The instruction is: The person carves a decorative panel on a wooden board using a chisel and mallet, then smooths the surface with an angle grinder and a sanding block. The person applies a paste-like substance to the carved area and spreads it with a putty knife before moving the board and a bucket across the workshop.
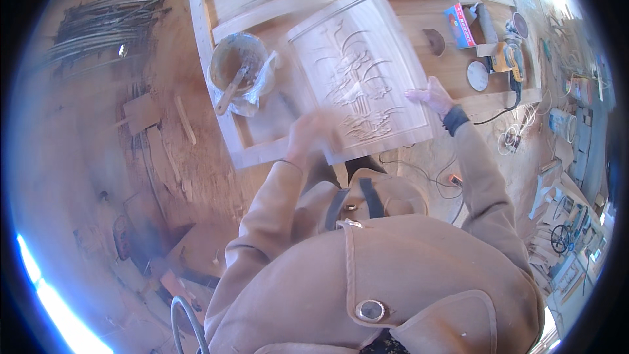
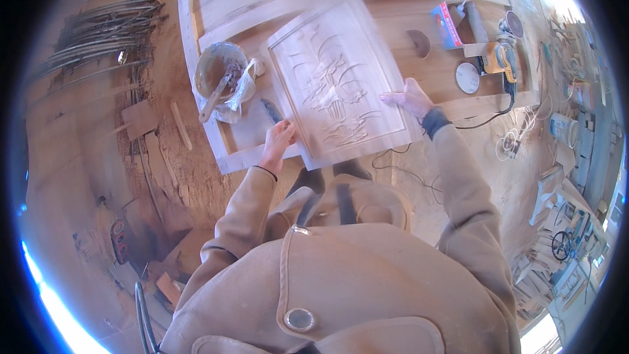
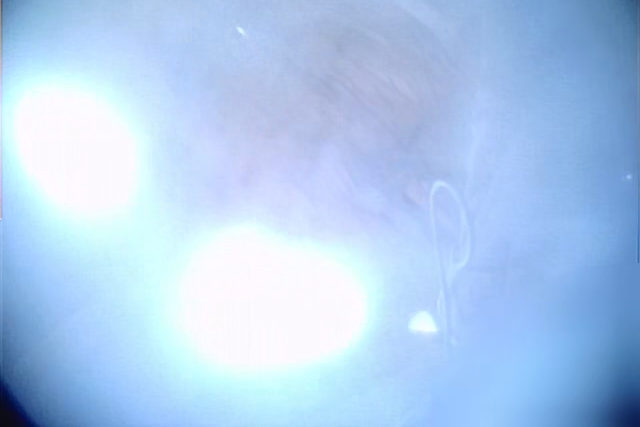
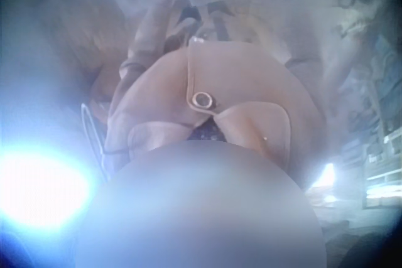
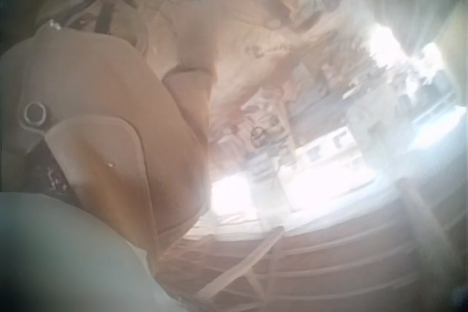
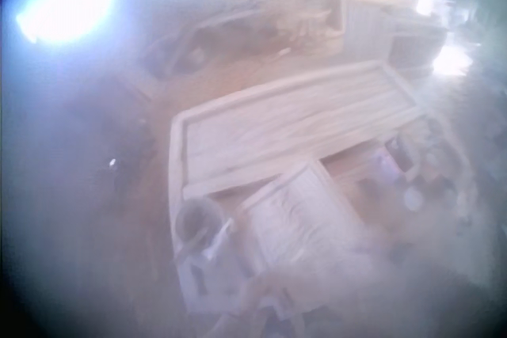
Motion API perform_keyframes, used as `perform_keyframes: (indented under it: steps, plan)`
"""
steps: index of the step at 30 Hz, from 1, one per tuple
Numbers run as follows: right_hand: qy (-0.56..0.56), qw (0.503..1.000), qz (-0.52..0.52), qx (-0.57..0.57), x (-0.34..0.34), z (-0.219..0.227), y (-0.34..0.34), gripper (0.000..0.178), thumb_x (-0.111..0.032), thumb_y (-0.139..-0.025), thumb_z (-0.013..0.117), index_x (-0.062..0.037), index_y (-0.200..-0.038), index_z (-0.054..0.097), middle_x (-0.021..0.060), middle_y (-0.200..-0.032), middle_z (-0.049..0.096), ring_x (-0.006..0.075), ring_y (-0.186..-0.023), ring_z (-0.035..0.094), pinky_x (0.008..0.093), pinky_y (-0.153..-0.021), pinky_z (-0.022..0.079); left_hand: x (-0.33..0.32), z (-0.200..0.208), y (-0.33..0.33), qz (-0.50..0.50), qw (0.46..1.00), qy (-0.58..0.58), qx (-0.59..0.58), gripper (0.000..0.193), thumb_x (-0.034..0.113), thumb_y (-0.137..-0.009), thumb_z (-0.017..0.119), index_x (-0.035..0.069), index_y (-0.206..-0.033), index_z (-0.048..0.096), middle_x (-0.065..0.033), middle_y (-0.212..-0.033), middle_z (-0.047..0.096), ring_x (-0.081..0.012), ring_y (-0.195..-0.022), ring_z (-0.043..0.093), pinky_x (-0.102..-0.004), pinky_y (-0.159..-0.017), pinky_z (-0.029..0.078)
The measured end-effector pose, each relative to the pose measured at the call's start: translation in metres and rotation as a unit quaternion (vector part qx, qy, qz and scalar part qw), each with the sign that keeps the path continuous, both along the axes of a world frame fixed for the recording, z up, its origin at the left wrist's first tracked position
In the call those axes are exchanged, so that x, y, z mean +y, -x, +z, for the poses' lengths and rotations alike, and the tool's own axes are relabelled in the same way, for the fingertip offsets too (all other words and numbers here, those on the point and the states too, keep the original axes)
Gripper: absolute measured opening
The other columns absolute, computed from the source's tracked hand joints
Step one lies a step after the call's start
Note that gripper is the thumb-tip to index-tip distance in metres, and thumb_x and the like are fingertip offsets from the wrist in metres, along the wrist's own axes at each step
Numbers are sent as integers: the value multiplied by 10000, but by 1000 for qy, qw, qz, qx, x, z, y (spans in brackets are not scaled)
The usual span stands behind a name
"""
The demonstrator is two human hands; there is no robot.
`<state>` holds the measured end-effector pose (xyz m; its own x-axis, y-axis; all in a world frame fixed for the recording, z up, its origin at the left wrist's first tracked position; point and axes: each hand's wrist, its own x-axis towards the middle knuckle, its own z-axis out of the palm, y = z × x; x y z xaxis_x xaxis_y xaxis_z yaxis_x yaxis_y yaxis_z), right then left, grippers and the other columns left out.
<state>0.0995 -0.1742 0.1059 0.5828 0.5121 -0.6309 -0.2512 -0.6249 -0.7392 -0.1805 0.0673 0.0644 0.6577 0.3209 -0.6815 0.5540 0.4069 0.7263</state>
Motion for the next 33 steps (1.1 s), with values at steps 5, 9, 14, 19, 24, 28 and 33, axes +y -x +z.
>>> perform_keyframes:
  steps: [5, 9, 14, 19, 24, 28, 33]
  plan:
    - [-39, 998, -36, -44, -10, 87, 7, 471, -199, -755, 800, 98, -1037, 567, 118, -967, 606, 136, -861, 594, 288, -717, 502, -18, 3, -17, 28, 997, -68, 19, 510, 259, -986, 590, -38, -1388, 493, -65, -1232, 616, -137, -1044, 580, -302, -901, 448]
    - [-48, 981, 76, -172, -2, 151, 12, 326, -139, -783, 736, 80, -990, 613, 98, -815, 615, 177, -712, 608, 313, -650, 506, -29, 33, -44, 20, 994, -72, -82, 575, 285, -984, 608, -65, -1412, 449, -115, -1295, 581, -161, -1074, 582, -319, -940, 453]
    - [19, 871, 229, -434, 43, 166, 91, 265, -204, -792, 676, 27, -889, 589, 148, -733, 631, 324, -660, 654, 390, -610, 532, -50, 123, -66, 6, 976, -79, -203, 525, 373, -1002, 578, -68, -1286, 553, -106, -1153, 636, -134, -992, 594, -294, -870, 484]
    - [23, 886, 238, -398, 99, 167, 161, 390, -314, -768, 715, 16, -948, 609, 173, -911, 666, 294, -787, 687, 383, -666, 556, -42, 187, -50, 44, 986, -124, -103, 334, 274, -984, 615, -45, -908, 677, -24, -775, 649, -67, -694, 563, -250, -570, 456]
    - [21, 894, 271, -357, 93, 163, 184, 564, -440, -789, 729, 49, -1050, 626, 187, -963, 664, 282, -889, 683, 390, -720, 550, -11, 179, -30, 22, 984, -155, -85, 301, 284, -944, 676, -4, -857, 687, -1, -728, 640, -59, -615, 563, -220, -530, 427]
    - [-15, 931, 186, -314, 58, 156, 189, 536, -461, -815, 716, 29, -1019, 637, 153, -921, 659, 257, -807, 675, 396, -706, 537, 3, 154, -13, 100, 987, -73, -107, 152, 125, -913, 685, -21, -951, 702, -25, -851, 698, -50, -729, 615, -218, -602, 460]
    - [-94, 972, 22, -212, 8, 160, 201, 256, -219, -830, 752, -20, -940, 633, 73, -715, 586, 164, -575, 568, 313, -543, 462, 33, 152, 11, 176, 978, 32, -105, 198, 74, -885, 694, -43, -1041, 660, -78, -941, 698, -144, -768, 669, -279, -724, 547]
